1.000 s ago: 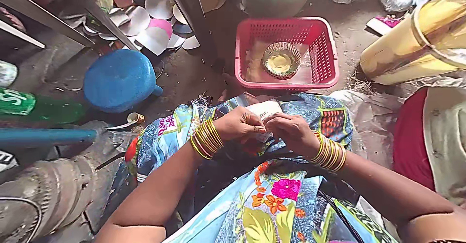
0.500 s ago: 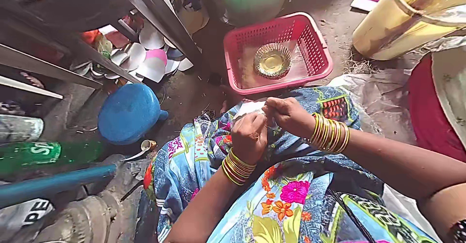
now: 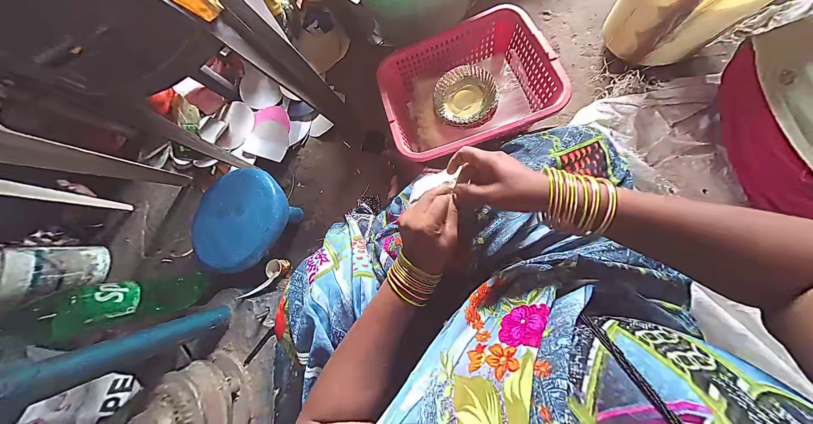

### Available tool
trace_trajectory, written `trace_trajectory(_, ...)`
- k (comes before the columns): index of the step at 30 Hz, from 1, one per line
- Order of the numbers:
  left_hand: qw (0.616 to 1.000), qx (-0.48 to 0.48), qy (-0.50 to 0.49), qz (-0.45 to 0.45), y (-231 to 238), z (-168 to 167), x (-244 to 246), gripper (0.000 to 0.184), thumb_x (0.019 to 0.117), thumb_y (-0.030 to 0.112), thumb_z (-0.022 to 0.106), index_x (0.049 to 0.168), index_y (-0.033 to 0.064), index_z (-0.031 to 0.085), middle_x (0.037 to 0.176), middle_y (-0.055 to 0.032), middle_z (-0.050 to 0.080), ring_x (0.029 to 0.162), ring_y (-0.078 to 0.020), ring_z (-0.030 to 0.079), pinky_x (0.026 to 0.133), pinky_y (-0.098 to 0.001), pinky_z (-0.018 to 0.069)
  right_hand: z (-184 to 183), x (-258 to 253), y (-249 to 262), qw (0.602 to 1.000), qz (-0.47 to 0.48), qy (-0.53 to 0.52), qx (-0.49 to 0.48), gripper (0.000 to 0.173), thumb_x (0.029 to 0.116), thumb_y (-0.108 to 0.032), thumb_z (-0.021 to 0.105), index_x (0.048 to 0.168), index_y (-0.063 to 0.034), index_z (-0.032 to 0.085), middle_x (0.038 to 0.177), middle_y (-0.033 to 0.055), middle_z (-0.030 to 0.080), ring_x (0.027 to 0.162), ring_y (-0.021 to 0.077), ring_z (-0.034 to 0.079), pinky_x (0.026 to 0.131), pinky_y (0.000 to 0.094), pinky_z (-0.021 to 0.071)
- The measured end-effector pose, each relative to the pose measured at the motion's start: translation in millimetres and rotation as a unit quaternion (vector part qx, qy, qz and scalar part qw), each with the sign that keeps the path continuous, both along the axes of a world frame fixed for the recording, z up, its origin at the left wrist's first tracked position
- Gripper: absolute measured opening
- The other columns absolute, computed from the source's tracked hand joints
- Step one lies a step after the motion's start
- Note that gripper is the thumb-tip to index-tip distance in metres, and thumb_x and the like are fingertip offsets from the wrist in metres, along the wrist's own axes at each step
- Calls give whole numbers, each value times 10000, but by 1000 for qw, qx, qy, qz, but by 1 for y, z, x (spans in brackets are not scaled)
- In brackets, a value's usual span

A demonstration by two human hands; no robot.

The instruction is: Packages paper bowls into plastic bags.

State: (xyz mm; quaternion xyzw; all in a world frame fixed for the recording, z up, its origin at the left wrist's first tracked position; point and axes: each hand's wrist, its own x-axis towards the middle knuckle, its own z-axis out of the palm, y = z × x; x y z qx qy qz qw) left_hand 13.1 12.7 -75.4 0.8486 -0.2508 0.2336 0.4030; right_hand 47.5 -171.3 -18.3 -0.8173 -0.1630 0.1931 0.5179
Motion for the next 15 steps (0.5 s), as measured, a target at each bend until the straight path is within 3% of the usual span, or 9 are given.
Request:
trace_trajectory(2, 980, -132, 149, -15, 1, 7, -1, 125, 880, 28, 661, 788, -20, 731, 872, -88, 746, 778, -63, 691, 706, -216, 572, -6, -13, 2, 986, 2, -154, -59, 244, 908, -45, 696, 1135, -5, 616, 874, 83, 709, 701, 185, 684, 661, 393, 579)
trace_trajectory(3, 951, -194, 240, -17, 1, 13, -1, 91, 867, 3, 671, 791, -3, 721, 840, -42, 728, 720, -22, 651, 670, -195, 551, -13, -19, 4, 972, -12, -223, -72, 176, 887, -44, 682, 1057, -11, 647, 860, 87, 700, 696, 202, 680, 647, 407, 575)
trace_trajectory(5, 859, -304, 412, -20, 3, 27, 2, 143, 860, -68, 668, 763, 36, 679, 742, 6, 674, 654, -33, 619, 637, -211, 541, -31, -25, 9, 938, -45, -337, -69, 105, 874, -35, 646, 963, -4, 691, 887, 124, 704, 700, 233, 687, 627, 408, 577)
trace_trajectory(7, 779, -377, 501, -17, 7, 36, 7, 251, 886, -118, 624, 702, 54, 627, 666, 0, 649, 578, -36, 580, 565, -195, 502, -45, -23, 14, 918, -79, -387, -43, 92, 905, -33, 630, 932, 14, 704, 1016, 170, 715, 772, 234, 705, 660, 364, 593)
trace_trajectory(10, 733, -433, 525, -1, 14, 35, 8, 275, 921, -116, 573, 710, 54, 621, 688, -7, 656, 509, -2, 487, 468, -149, 389, -54, -22, 18, 937, -126, -323, 37, 81, 884, -8, 688, 939, 52, 697, 1138, 206, 684, 874, 210, 709, 703, 312, 609)
trace_trajectory(13, 727, -454, 515, 4, 18, 31, 6, 276, 921, -107, 582, 715, 66, 639, 687, -1, 661, 498, 5, 481, 464, -142, 387, -59, -33, 20, 953, -109, -262, 103, 200, 878, -94, 686, 1025, 33, 729, 1143, 162, 675, 985, 155, 682, 785, 278, 597)
trace_trajectory(15, 729, -457, 509, -5, 18, 28, 5, 282, 921, -105, 573, 709, 73, 627, 668, 8, 639, 504, 5, 482, 470, -142, 387, -59, -36, 20, 958, -100, -244, 113, 251, 898, -151, 738, 1075, 28, 741, 1138, 155, 684, 983, 135, 681, 801, 263, 591)
